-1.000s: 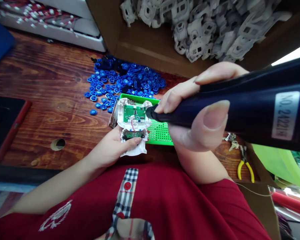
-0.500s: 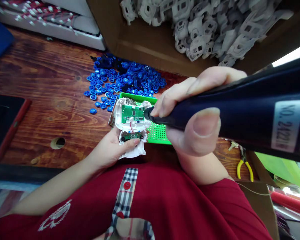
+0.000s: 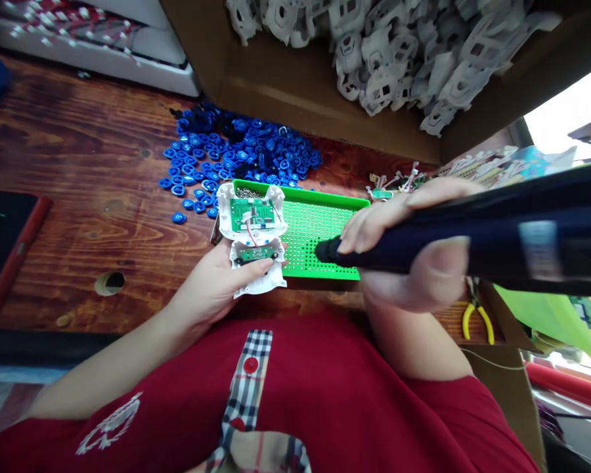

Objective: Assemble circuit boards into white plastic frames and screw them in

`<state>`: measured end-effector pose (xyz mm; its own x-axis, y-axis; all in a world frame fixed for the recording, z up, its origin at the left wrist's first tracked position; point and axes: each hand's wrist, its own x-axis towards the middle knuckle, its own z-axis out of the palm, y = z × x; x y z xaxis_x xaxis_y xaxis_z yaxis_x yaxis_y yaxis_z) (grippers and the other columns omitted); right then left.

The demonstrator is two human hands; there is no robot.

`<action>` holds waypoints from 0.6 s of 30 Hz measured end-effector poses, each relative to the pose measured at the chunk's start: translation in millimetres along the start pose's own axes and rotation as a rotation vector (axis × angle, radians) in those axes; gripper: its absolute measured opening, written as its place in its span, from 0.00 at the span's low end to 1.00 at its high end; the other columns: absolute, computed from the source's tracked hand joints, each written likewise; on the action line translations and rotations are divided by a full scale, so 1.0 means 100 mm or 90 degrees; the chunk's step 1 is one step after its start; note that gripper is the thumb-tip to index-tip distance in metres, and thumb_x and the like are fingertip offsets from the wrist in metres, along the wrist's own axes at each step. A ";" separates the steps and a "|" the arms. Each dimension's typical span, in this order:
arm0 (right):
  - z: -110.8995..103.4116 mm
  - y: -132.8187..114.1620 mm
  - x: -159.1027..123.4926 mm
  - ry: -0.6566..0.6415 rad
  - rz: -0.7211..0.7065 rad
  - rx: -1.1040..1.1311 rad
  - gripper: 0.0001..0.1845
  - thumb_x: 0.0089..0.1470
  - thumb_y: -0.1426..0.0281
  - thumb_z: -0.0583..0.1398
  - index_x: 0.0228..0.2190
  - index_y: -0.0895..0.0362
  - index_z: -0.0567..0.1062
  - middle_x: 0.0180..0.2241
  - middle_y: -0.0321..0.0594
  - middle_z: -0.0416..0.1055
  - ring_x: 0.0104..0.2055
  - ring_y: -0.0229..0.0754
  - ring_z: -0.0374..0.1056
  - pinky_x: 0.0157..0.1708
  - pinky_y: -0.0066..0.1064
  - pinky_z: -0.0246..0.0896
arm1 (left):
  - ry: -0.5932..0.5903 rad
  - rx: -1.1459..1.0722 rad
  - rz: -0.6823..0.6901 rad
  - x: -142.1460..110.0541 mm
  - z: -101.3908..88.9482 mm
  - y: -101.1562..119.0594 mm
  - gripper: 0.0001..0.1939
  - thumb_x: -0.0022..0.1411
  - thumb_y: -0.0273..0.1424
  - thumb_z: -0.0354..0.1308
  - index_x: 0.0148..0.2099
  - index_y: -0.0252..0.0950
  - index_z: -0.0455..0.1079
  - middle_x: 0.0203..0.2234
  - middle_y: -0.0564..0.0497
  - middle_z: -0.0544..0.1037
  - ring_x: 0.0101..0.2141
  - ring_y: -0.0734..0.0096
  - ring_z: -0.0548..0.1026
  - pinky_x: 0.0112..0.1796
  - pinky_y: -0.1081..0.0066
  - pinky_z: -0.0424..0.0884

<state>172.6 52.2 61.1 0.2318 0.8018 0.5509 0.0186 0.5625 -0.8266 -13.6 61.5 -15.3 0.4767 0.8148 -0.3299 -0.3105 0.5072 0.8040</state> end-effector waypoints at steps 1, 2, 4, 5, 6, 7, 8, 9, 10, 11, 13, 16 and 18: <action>-0.01 0.07 -0.06 0.005 -0.017 0.021 0.13 0.49 0.58 0.59 0.30 0.54 0.64 0.14 0.28 0.64 0.13 0.37 0.61 0.14 0.31 0.58 | 0.003 -0.018 -0.003 0.00 0.01 0.00 0.27 0.51 0.28 0.65 0.53 0.36 0.63 0.53 0.44 0.71 0.51 0.56 0.71 0.50 0.60 0.68; -0.02 0.13 -0.12 0.005 -0.028 0.040 0.11 0.49 0.61 0.58 0.31 0.56 0.66 0.15 0.30 0.64 0.13 0.37 0.61 0.13 0.31 0.58 | 0.005 -0.032 -0.005 0.00 0.01 0.00 0.28 0.51 0.27 0.65 0.54 0.36 0.62 0.53 0.44 0.72 0.51 0.57 0.71 0.50 0.60 0.69; -0.02 0.23 -0.23 0.001 -0.029 0.058 0.10 0.50 0.63 0.57 0.32 0.57 0.68 0.16 0.32 0.65 0.14 0.38 0.62 0.13 0.31 0.57 | 0.005 -0.050 -0.006 0.00 0.02 0.00 0.31 0.50 0.26 0.65 0.56 0.36 0.61 0.52 0.44 0.72 0.51 0.57 0.71 0.51 0.60 0.68; -0.02 0.26 -0.27 0.002 -0.029 0.058 0.11 0.49 0.63 0.57 0.33 0.57 0.68 0.16 0.33 0.65 0.14 0.39 0.62 0.13 0.32 0.57 | 0.004 -0.054 -0.005 0.00 0.02 0.00 0.32 0.50 0.26 0.65 0.57 0.36 0.60 0.52 0.44 0.72 0.51 0.57 0.71 0.51 0.59 0.67; -0.02 0.28 -0.31 0.005 -0.031 0.057 0.11 0.49 0.64 0.57 0.33 0.57 0.68 0.16 0.33 0.65 0.14 0.40 0.61 0.12 0.32 0.57 | 0.003 -0.056 -0.005 -0.01 0.02 0.00 0.33 0.50 0.25 0.65 0.57 0.37 0.59 0.53 0.44 0.72 0.52 0.56 0.70 0.52 0.59 0.67; -0.01 0.29 -0.34 0.008 -0.032 0.057 0.10 0.49 0.64 0.57 0.33 0.57 0.68 0.16 0.34 0.64 0.13 0.40 0.61 0.12 0.32 0.57 | 0.005 -0.056 -0.005 -0.01 0.02 0.00 0.33 0.50 0.25 0.65 0.57 0.36 0.59 0.53 0.44 0.72 0.52 0.56 0.70 0.52 0.58 0.67; -0.01 0.29 -0.36 0.011 -0.029 0.059 0.10 0.49 0.64 0.57 0.33 0.57 0.69 0.16 0.34 0.64 0.13 0.40 0.61 0.12 0.33 0.57 | 0.008 -0.054 -0.006 -0.01 0.02 0.00 0.32 0.50 0.25 0.65 0.57 0.36 0.60 0.53 0.44 0.72 0.52 0.56 0.70 0.52 0.58 0.67; -0.01 0.29 -0.37 0.014 -0.022 0.061 0.10 0.49 0.64 0.57 0.33 0.57 0.69 0.16 0.34 0.64 0.14 0.40 0.61 0.13 0.33 0.57 | 0.011 -0.052 -0.006 -0.02 0.02 0.00 0.31 0.50 0.25 0.65 0.56 0.36 0.60 0.53 0.44 0.72 0.52 0.56 0.70 0.52 0.59 0.67; -0.01 0.29 -0.38 0.016 -0.015 0.060 0.10 0.48 0.64 0.57 0.34 0.56 0.69 0.16 0.34 0.64 0.14 0.40 0.61 0.13 0.33 0.57 | 0.013 -0.051 -0.005 -0.02 0.02 0.00 0.31 0.50 0.25 0.65 0.56 0.36 0.61 0.52 0.44 0.72 0.52 0.56 0.71 0.52 0.59 0.67; -0.01 0.30 -0.39 0.019 -0.007 0.058 0.10 0.48 0.64 0.57 0.34 0.56 0.69 0.16 0.34 0.64 0.14 0.40 0.61 0.13 0.33 0.57 | 0.014 -0.050 -0.004 -0.02 0.02 0.00 0.30 0.50 0.24 0.64 0.56 0.36 0.61 0.52 0.44 0.72 0.51 0.57 0.71 0.52 0.60 0.67; -0.01 0.31 -0.40 0.019 0.003 0.056 0.11 0.49 0.64 0.57 0.34 0.56 0.70 0.16 0.33 0.64 0.14 0.40 0.61 0.13 0.33 0.57 | 0.013 -0.047 0.000 -0.03 0.03 0.00 0.30 0.50 0.24 0.64 0.55 0.36 0.61 0.52 0.45 0.72 0.51 0.57 0.71 0.51 0.61 0.68; -0.01 0.34 -0.42 0.022 0.006 0.056 0.10 0.49 0.64 0.57 0.34 0.56 0.70 0.16 0.33 0.64 0.14 0.40 0.61 0.13 0.32 0.57 | 0.008 -0.042 0.003 -0.04 0.04 0.00 0.30 0.50 0.25 0.65 0.55 0.37 0.61 0.52 0.45 0.72 0.51 0.56 0.71 0.51 0.60 0.68; -0.01 0.35 -0.42 0.024 0.009 0.054 0.10 0.48 0.64 0.58 0.33 0.56 0.70 0.15 0.33 0.64 0.14 0.40 0.61 0.13 0.32 0.57 | 0.009 -0.036 0.003 -0.04 0.04 0.01 0.31 0.50 0.25 0.65 0.56 0.37 0.61 0.52 0.44 0.73 0.51 0.56 0.71 0.51 0.60 0.68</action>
<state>164.1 38.4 8.7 0.2674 0.8028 0.5329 -0.0669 0.5672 -0.8209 -12.1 57.3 -11.5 0.4636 0.8211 -0.3331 -0.3591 0.5177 0.7765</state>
